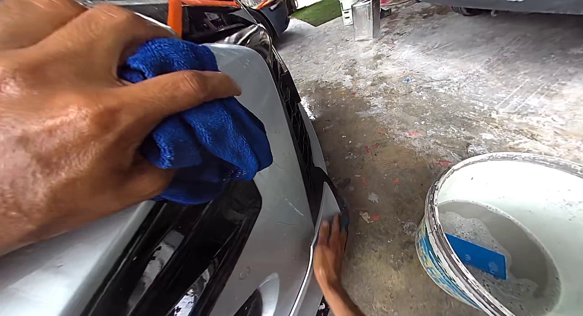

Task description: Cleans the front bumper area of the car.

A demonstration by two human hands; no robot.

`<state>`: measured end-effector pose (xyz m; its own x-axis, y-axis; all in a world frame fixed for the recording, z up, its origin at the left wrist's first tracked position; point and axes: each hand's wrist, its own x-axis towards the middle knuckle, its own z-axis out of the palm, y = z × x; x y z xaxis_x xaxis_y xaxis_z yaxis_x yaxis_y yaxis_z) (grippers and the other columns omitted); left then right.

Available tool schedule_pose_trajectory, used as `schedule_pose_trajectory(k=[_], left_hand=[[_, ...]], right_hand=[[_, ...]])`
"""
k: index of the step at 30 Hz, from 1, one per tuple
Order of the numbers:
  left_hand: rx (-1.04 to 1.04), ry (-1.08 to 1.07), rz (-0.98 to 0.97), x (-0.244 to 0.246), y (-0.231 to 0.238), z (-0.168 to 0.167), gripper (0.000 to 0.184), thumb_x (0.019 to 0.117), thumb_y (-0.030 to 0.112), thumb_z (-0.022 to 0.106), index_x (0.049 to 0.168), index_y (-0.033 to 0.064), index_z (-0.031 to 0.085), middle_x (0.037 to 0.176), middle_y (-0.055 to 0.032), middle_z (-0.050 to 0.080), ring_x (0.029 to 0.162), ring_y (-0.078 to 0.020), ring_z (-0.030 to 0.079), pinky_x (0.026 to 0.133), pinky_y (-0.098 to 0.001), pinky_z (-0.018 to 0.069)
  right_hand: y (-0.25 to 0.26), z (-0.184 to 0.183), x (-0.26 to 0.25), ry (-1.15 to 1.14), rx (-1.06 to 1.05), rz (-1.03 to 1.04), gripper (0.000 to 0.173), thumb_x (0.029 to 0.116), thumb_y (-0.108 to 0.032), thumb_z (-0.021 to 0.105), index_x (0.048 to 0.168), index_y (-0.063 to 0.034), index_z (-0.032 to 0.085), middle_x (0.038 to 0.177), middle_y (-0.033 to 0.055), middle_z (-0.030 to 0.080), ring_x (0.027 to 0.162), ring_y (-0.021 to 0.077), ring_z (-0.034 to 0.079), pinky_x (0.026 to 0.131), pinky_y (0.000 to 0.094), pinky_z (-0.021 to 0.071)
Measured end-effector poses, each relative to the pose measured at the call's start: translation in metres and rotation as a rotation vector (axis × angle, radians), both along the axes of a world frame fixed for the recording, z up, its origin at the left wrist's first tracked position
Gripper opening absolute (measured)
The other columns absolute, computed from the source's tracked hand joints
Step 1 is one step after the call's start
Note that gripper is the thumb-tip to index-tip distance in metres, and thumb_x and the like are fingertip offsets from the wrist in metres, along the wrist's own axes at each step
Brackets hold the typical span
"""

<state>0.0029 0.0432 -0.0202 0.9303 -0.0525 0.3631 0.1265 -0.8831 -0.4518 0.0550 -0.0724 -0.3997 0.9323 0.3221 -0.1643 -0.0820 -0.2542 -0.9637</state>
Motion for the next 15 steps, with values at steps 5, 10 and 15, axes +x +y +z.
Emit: schedule_pose_trajectory(k=[5,10,15], left_hand=[[0.028,0.027,-0.022,0.001,0.0,0.001,0.053,0.0808,0.026,0.061,0.132,0.0178,0.065,0.134,-0.0277,0.055,0.121,-0.0506,0.054,0.096,-0.0656,0.0421],[0.135,0.087,0.003,-0.002,-0.007,0.009,0.062,0.0766,0.033,0.063,0.138,0.0255,0.062,0.133,-0.0271,0.054,0.117,-0.0532,0.055,0.086,-0.0668,0.0459],[0.124,0.048,-0.045,-0.005,0.012,-0.001,0.063,0.0779,0.04,0.059,0.139,0.0265,0.06,0.135,-0.0243,0.054,0.117,-0.0509,0.055,0.083,-0.0665,0.0456]], right_hand=[[0.026,-0.022,0.052,-0.306,-0.054,0.173,0.07,0.1064,-0.056,0.028,0.156,-0.0097,0.043,0.162,0.0144,0.04,0.151,0.0289,0.036,0.126,0.0472,0.026],[0.02,-0.006,0.055,-0.2,0.002,0.157,0.058,0.107,-0.042,0.039,0.149,-0.0028,0.052,0.153,0.0243,0.048,0.145,0.0385,0.042,0.121,0.0498,0.0324],[0.014,-0.032,0.081,-0.225,0.07,0.183,0.048,0.0979,-0.006,0.046,0.143,-0.0129,0.061,0.139,0.0224,0.06,0.13,0.0343,0.056,0.11,0.0458,0.0451]])
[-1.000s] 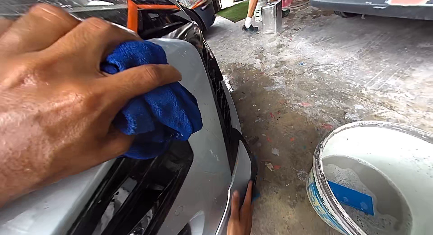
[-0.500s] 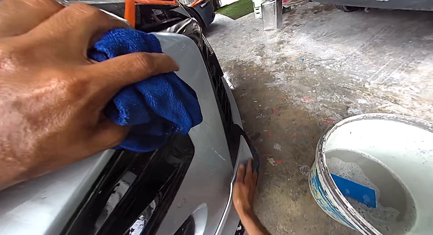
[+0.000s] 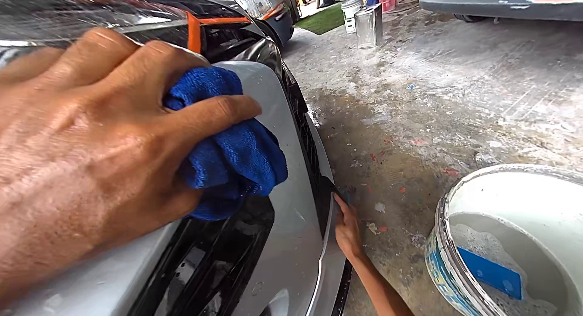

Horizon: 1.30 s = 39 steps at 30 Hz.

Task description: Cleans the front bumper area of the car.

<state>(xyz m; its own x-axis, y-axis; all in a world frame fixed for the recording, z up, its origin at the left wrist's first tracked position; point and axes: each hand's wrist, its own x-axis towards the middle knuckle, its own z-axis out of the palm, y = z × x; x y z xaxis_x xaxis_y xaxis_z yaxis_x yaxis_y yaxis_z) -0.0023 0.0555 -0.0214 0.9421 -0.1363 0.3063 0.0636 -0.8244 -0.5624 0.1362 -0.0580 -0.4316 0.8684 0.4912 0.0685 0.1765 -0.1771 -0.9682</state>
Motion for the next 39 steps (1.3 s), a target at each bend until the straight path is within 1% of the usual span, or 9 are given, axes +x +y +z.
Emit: schedule_pose_trajectory(k=[3,10,14,19,22,26,33,36,39], left_hand=[[0.038,-0.093,-0.064,-0.006,0.03,-0.011,0.065,0.0808,0.055,0.05,0.142,0.0354,0.057,0.137,-0.0148,0.056,0.116,-0.0446,0.057,0.076,-0.0633,0.0462],[-0.027,0.002,0.035,0.006,-0.019,0.009,0.058,0.077,0.031,0.061,0.135,0.0232,0.064,0.131,-0.026,0.055,0.115,-0.051,0.055,0.087,-0.0652,0.0445],[0.054,0.008,0.01,0.004,-0.018,0.01,0.06,0.0802,0.04,0.054,0.138,0.0248,0.061,0.131,-0.0254,0.057,0.109,-0.0522,0.058,0.073,-0.0646,0.047],[-0.018,-0.003,-0.003,0.003,-0.012,0.006,0.057,0.0788,0.032,0.059,0.135,0.0221,0.064,0.13,-0.0259,0.056,0.113,-0.0512,0.055,0.086,-0.0662,0.0444],[-0.004,0.009,-0.018,0.003,-0.014,0.007,0.06,0.0789,0.038,0.056,0.137,0.0219,0.062,0.129,-0.0285,0.055,0.11,-0.0541,0.055,0.08,-0.0677,0.045],[0.034,0.016,-0.015,0.001,-0.014,0.01,0.062,0.0811,0.041,0.053,0.141,0.0241,0.058,0.129,-0.0281,0.055,0.11,-0.0549,0.056,0.076,-0.0677,0.0457],[-0.081,-0.009,-0.097,0.007,-0.004,0.002,0.052,0.0876,0.031,0.049,0.137,0.0182,0.06,0.125,-0.0284,0.059,0.112,-0.0503,0.059,0.082,-0.0677,0.0455],[-0.037,0.006,-0.073,0.005,-0.012,0.007,0.058,0.0844,0.037,0.051,0.139,0.019,0.059,0.129,-0.0299,0.055,0.113,-0.0542,0.056,0.083,-0.0701,0.0444],[0.019,0.003,-0.044,0.005,-0.011,0.01,0.06,0.0837,0.042,0.05,0.14,0.0227,0.058,0.129,-0.0302,0.054,0.11,-0.0565,0.055,0.077,-0.0694,0.0445]], right_hand=[[-0.022,-0.005,-0.012,0.111,0.079,-0.112,0.048,0.0947,0.002,0.044,0.138,-0.005,0.064,0.136,0.024,0.061,0.127,0.0365,0.056,0.108,0.0493,0.0442],[-0.007,0.001,0.03,0.361,0.205,0.043,0.045,0.1008,-0.002,0.043,0.143,-0.0083,0.059,0.148,0.0124,0.057,0.136,0.0227,0.053,0.112,0.0451,0.0437],[-0.029,0.008,-0.007,0.296,0.133,-0.106,0.046,0.0986,0.002,0.042,0.141,-0.0017,0.059,0.146,0.0167,0.058,0.135,0.0272,0.054,0.112,0.0473,0.043],[0.022,0.035,0.025,0.142,-0.067,0.008,0.044,0.1031,-0.006,0.048,0.144,-0.0163,0.06,0.132,0.0187,0.066,0.122,0.034,0.061,0.103,0.0533,0.0483],[-0.013,0.016,-0.062,-0.142,-0.127,-0.078,0.051,0.0974,-0.009,0.046,0.147,-0.0089,0.057,0.132,0.025,0.064,0.124,0.0399,0.06,0.106,0.0509,0.048],[-0.054,-0.002,-0.153,-0.147,0.011,-0.049,0.069,0.1065,-0.044,0.034,0.149,0.0094,0.044,0.156,0.0311,0.041,0.146,0.0438,0.038,0.123,0.0542,0.0276],[0.017,0.016,-0.045,-0.179,-0.099,0.002,0.07,0.109,-0.051,0.012,0.157,-0.0092,0.041,0.167,0.0101,0.032,0.156,0.0265,0.024,0.128,0.0509,0.0167],[-0.037,-0.002,-0.145,-0.252,0.003,-0.018,0.086,0.1047,-0.058,0.019,0.151,0.0107,0.04,0.16,0.0304,0.034,0.152,0.0404,0.031,0.125,0.0573,0.0225],[-0.048,0.003,-0.158,-0.192,-0.019,-0.008,0.088,0.1041,-0.059,0.018,0.151,0.0124,0.037,0.16,0.0309,0.033,0.152,0.0389,0.031,0.125,0.0537,0.0228]])
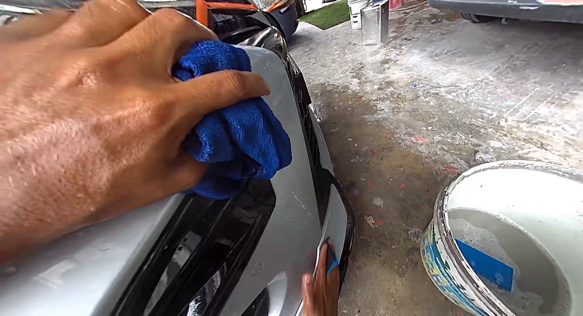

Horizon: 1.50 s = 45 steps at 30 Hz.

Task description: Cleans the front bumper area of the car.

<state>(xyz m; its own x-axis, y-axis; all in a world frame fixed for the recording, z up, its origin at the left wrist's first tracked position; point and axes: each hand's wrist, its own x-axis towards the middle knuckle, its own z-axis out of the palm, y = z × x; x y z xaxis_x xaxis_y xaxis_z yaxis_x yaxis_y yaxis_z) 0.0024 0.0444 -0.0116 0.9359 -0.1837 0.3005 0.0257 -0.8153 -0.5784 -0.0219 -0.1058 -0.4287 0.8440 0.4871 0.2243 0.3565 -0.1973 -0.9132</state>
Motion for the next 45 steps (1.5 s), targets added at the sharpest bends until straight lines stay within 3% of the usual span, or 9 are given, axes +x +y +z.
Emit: schedule_pose_trajectory(k=[5,10,14,16,22,28,33,40,45], left_hand=[[-0.059,-0.005,-0.014,0.002,0.001,-0.003,0.055,0.0818,0.028,0.056,0.135,0.018,0.062,0.128,-0.0296,0.056,0.114,-0.0531,0.056,0.087,-0.069,0.0443],[-0.004,0.021,0.039,0.0,-0.003,0.0,0.06,0.0802,0.036,0.056,0.139,0.0239,0.06,0.131,-0.0284,0.054,0.113,-0.0548,0.055,0.08,-0.0683,0.0455],[-0.02,0.013,0.025,-0.001,-0.002,-0.002,0.059,0.08,0.033,0.057,0.137,0.0213,0.061,0.131,-0.0285,0.055,0.113,-0.0532,0.055,0.084,-0.0677,0.0444],[-0.042,0.004,0.002,0.001,-0.001,-0.005,0.056,0.0819,0.031,0.056,0.136,0.0194,0.062,0.13,-0.0286,0.056,0.115,-0.0522,0.056,0.089,-0.0685,0.0442],[0.011,0.012,0.005,-0.002,-0.001,-0.001,0.061,0.0825,0.042,0.052,0.141,0.0244,0.058,0.129,-0.0296,0.054,0.11,-0.0563,0.055,0.075,-0.069,0.0445],[-0.107,-0.017,-0.035,0.001,0.005,-0.006,0.055,0.0828,0.026,0.055,0.136,0.0171,0.062,0.13,-0.0282,0.057,0.116,-0.0509,0.057,0.086,-0.0677,0.0456],[-0.036,-0.014,-0.008,0.003,-0.002,-0.001,0.057,0.0804,0.033,0.058,0.136,0.0196,0.062,0.128,-0.0284,0.056,0.114,-0.0532,0.055,0.087,-0.0681,0.0439],[-0.135,-0.032,-0.072,0.007,0.014,-0.008,0.051,0.0867,0.027,0.052,0.136,0.0165,0.062,0.127,-0.0278,0.059,0.115,-0.05,0.058,0.087,-0.0672,0.0458],[-0.046,0.013,-0.019,0.003,-0.001,-0.001,0.059,0.0812,0.034,0.056,0.138,0.0188,0.059,0.13,-0.0301,0.054,0.114,-0.0556,0.055,0.085,-0.0711,0.0441]], right_hand=[[0.076,0.029,0.131,0.092,-0.081,0.046,0.07,0.1091,-0.048,0.01,0.159,-0.0075,0.036,0.166,0.0138,0.033,0.155,0.0298,0.026,0.126,0.0521,0.0164],[0.013,0.008,0.023,0.009,0.095,0.031,0.088,0.1037,-0.061,0.021,0.152,0.0101,0.039,0.16,0.0291,0.034,0.151,0.0372,0.033,0.126,0.0516,0.0249],[0.05,0.016,0.092,-0.008,-0.044,0.021,0.071,0.1083,-0.048,0.017,0.152,0.0002,0.046,0.158,0.0216,0.043,0.149,0.035,0.039,0.125,0.0525,0.0241],[0.065,0.017,0.12,0.033,-0.105,0.05,0.07,0.1091,-0.049,0.011,0.159,-0.0069,0.036,0.165,0.0152,0.033,0.155,0.0294,0.029,0.127,0.051,0.0162],[-0.017,-0.006,-0.027,-0.03,0.016,0.04,0.092,0.1026,-0.063,0.026,0.148,0.0166,0.038,0.158,0.035,0.034,0.151,0.0415,0.032,0.125,0.054,0.0233],[0.058,0.025,0.082,0.09,-0.055,-0.064,0.074,0.1078,-0.052,0.013,0.158,-0.003,0.036,0.164,0.0197,0.034,0.153,0.0341,0.031,0.127,0.0543,0.0167],[-0.003,0.003,-0.013,-0.031,0.043,0.001,0.087,0.104,-0.059,0.027,0.149,0.0156,0.038,0.158,0.0326,0.035,0.15,0.0388,0.034,0.126,0.0505,0.0254],[0.076,0.024,0.131,0.151,-0.156,-0.057,0.07,0.1083,-0.053,0.011,0.161,-0.0119,0.034,0.167,0.0119,0.032,0.156,0.0278,0.026,0.127,0.0507,0.0162],[-0.013,-0.017,-0.044,0.029,-0.126,-0.087,0.086,0.1021,-0.057,0.033,0.15,0.015,0.038,0.157,0.0363,0.034,0.149,0.0463,0.034,0.124,0.0555,0.0265]])
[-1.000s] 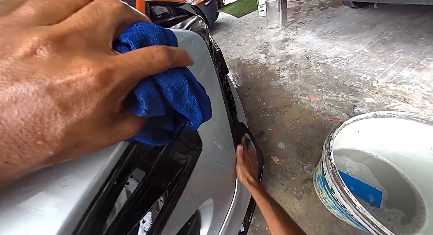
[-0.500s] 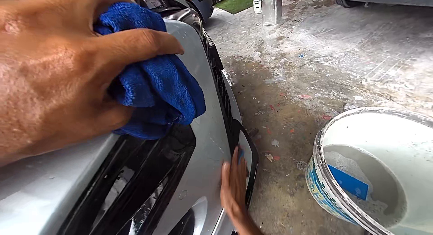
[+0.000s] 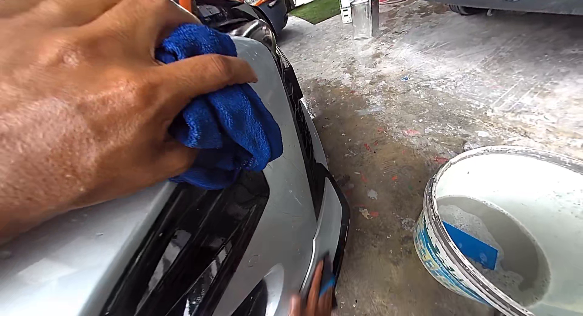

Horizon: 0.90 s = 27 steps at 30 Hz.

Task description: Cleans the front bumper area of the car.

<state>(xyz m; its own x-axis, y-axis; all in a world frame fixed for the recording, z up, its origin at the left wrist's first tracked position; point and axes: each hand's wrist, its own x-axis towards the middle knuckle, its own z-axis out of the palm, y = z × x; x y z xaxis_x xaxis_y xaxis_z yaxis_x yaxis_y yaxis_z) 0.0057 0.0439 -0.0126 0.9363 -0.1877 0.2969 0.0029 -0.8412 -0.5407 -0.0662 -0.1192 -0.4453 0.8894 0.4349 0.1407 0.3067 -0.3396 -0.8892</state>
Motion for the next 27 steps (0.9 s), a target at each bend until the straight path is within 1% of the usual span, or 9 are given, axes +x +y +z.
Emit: schedule_pose_trajectory(k=[3,9,12,14,15,18,21,24,27], left_hand=[[0.018,0.0,0.033,-0.002,-0.002,0.001,0.059,0.0807,0.033,0.058,0.138,0.0213,0.06,0.131,-0.0292,0.054,0.113,-0.0556,0.055,0.081,-0.0695,0.0449],[-0.011,-0.001,-0.054,-0.002,0.008,-0.004,0.057,0.0841,0.033,0.053,0.139,0.0181,0.058,0.129,-0.0324,0.054,0.113,-0.0563,0.056,0.083,-0.0718,0.0441],[0.04,-0.022,-0.112,-0.005,0.009,0.002,0.06,0.0845,0.04,0.053,0.141,0.0184,0.056,0.131,-0.0313,0.054,0.115,-0.0558,0.055,0.085,-0.0717,0.0436],[0.03,-0.044,-0.109,-0.008,0.007,0.0,0.059,0.0849,0.035,0.054,0.143,0.0219,0.055,0.135,-0.0304,0.053,0.117,-0.0548,0.055,0.084,-0.0708,0.0443],[0.02,-0.057,-0.098,-0.009,0.007,-0.002,0.058,0.0853,0.029,0.054,0.143,0.0232,0.055,0.136,-0.0312,0.052,0.118,-0.0557,0.054,0.083,-0.0715,0.0446],[0.018,-0.093,-0.06,-0.01,0.017,0.0,0.054,0.0886,0.017,0.051,0.142,0.0226,0.057,0.139,-0.032,0.05,0.12,-0.0565,0.053,0.084,-0.0717,0.0442],[0.039,-0.045,-0.006,-0.011,0.015,0.012,0.044,0.0856,0.024,0.052,0.123,0.0082,0.066,0.138,-0.034,0.05,0.122,-0.0581,0.051,0.085,-0.0739,0.0418],[0.118,-0.013,0.103,-0.014,0.01,0.015,0.055,0.085,0.05,0.045,0.115,0.0085,0.066,0.126,-0.0287,0.057,0.113,-0.0548,0.055,0.08,-0.0716,0.0424],[0.127,-0.015,0.185,-0.018,0.012,0.006,0.068,0.0811,0.065,0.041,0.117,0.0141,0.067,0.127,-0.0207,0.061,0.119,-0.0489,0.056,0.081,-0.068,0.0446]], right_hand=[[-0.011,0.002,-0.008,0.045,-0.023,0.049,0.086,0.1035,-0.055,0.032,0.152,0.0155,0.032,0.161,0.0357,0.025,0.153,0.044,0.027,0.126,0.0519,0.0233],[0.074,0.037,0.2,0.271,-0.105,0.088,0.074,0.1072,-0.058,0.024,0.16,-0.0067,0.035,0.164,0.0218,0.033,0.152,0.0376,0.03,0.125,0.0561,0.0216],[0.045,0.049,0.223,0.236,-0.032,0.006,0.059,0.1051,-0.018,0.047,0.162,-0.0231,0.032,0.126,0.0219,0.068,0.11,0.0408,0.066,0.095,0.0621,0.0504],[0.018,0.043,0.199,0.217,-0.039,-0.071,0.087,0.0956,0.002,0.051,0.166,-0.0282,0.011,0.135,0.0212,0.063,0.114,0.0388,0.067,0.097,0.0572,0.0529],[0.009,0.033,0.183,0.198,-0.038,-0.084,0.087,0.0948,0.004,0.052,0.166,-0.02,0.009,0.144,0.021,0.057,0.123,0.0364,0.064,0.103,0.0526,0.0521],[-0.004,-0.01,0.137,0.029,0.031,-0.034,0.053,0.0958,-0.011,0.051,0.148,0.0001,0.051,0.156,0.022,0.046,0.143,0.0398,0.046,0.12,0.0517,0.0352],[-0.015,-0.011,0.122,0.153,0.027,0.004,0.057,0.1001,-0.052,0.051,0.141,-0.0141,0.064,0.163,0.0251,0.032,0.146,0.0451,0.037,0.118,0.058,0.03],[-0.027,-0.002,0.138,0.27,0.011,0.067,0.041,0.0942,-0.024,0.066,0.134,-0.0148,0.07,0.141,0.0259,0.054,0.132,0.0395,0.05,0.11,0.0497,0.0428],[-0.04,0.003,0.16,0.483,0.101,0.181,0.037,0.0869,-0.01,0.072,0.123,-0.0172,0.076,0.127,0.0131,0.067,0.122,0.0232,0.059,0.103,0.0404,0.0488]])
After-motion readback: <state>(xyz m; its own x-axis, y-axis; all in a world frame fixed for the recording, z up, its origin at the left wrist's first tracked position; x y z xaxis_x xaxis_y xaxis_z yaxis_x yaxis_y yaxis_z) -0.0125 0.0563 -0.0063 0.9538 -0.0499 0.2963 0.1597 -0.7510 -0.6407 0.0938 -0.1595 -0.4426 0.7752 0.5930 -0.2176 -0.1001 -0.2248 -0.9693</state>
